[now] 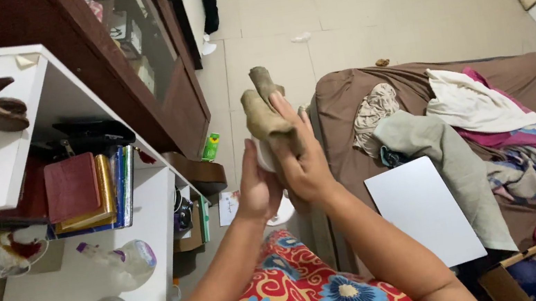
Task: Cleaning and wiping various objects on a desk including a glass cup, a lamp, and a vase with artificial flowers using a spray and cloth.
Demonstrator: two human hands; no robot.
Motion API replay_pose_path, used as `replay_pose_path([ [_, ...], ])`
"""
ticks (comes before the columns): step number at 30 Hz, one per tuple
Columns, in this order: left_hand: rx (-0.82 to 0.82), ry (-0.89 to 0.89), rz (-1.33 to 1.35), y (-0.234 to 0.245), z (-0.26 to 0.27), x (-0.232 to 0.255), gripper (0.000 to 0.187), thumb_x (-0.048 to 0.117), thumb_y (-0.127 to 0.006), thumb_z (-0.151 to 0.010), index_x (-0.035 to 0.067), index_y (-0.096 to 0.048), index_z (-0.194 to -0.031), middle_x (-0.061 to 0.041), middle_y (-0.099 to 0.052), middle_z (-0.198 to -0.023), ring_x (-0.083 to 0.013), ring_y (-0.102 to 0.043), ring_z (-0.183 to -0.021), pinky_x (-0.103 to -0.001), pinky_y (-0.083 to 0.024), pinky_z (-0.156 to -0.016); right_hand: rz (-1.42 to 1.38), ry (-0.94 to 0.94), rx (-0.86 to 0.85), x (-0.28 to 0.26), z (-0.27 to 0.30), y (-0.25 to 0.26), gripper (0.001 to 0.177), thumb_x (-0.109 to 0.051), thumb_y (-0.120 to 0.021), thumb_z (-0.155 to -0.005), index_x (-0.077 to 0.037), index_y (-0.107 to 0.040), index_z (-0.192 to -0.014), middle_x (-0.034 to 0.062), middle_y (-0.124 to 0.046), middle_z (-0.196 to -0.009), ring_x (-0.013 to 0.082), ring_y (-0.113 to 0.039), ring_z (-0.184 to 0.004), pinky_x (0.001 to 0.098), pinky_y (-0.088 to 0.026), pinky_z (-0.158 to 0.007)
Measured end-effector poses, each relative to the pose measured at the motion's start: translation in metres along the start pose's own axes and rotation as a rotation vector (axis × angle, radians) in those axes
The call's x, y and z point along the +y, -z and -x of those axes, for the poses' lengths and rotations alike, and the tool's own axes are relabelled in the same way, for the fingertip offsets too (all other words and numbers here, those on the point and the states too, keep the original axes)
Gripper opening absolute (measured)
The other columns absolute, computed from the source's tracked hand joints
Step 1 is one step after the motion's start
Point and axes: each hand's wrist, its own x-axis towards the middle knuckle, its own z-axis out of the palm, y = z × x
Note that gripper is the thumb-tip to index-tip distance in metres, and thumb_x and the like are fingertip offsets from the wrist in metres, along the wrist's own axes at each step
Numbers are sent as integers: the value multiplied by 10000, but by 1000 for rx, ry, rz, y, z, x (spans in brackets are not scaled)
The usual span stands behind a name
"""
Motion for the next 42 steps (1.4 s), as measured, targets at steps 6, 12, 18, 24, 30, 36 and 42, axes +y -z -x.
replay_pose_path([
  [6,-111,-171,-23,47,-30,-17,610,455,-449,-1155,26,-355,-1579,-135,-503,-1443,-253,-537,-1287,-453,-450,-1116,40,266,-177,-43,27,-14,831,-7,-557,-765,-34,-375,-1576,236,-306,-1668,387,-194,-1606,510,-21,-1335],
  [12,-42,-45,146,-27,20,15,601,489,-421,-1015,146,-430,-1508,-24,-557,-1485,-160,-566,-1363,-341,-490,-1122,-273,60,-7,-40,-6,1,652,9,-507,-1050,-53,-311,-1669,170,-343,-1744,332,-302,-1654,466,-198,-1380],
  [18,170,-95,-478,-16,4,17,640,511,-496,-1011,96,-443,-1495,-129,-572,-1447,-275,-588,-1322,-454,-495,-1113,63,273,-155,-40,15,-19,855,130,-545,-801,-34,-300,-1604,230,-246,-1702,346,-140,-1616,449,0,-1356],
  [24,0,-102,-46,2,2,20,671,597,-405,-997,194,-392,-1533,-61,-533,-1480,-214,-518,-1383,-388,-415,-1184,-629,-163,-53,-41,-6,-23,718,-20,-502,-987,-118,-205,-1633,170,-365,-1664,369,-397,-1532,494,-302,-1296],
  [30,135,-299,-914,22,11,34,720,497,-661,-989,-40,-538,-1453,-317,-680,-1322,-429,-713,-1146,-498,-649,-972,22,285,-203,-29,0,-32,792,78,-547,-818,-50,-360,-1577,156,-348,-1666,353,-241,-1603,499,-77,-1322],
  [36,14,-420,-230,37,28,45,844,650,-506,-1008,102,-310,-1618,-109,-525,-1518,-236,-598,-1341,-403,-554,-1103,-29,472,-94,-55,11,-48,754,82,-549,-901,-53,-331,-1610,162,-338,-1692,319,-211,-1656,480,-108,-1384],
  [42,-18,-502,56,56,53,85,768,713,-394,-1032,219,-379,-1620,-106,-594,-1357,-293,-625,-1215,-513,-566,-969,-541,-273,-595,15,48,-38,728,23,-406,-884,-39,-380,-1609,225,-574,-1514,259,-618,-1255,434,-519,-1077],
])
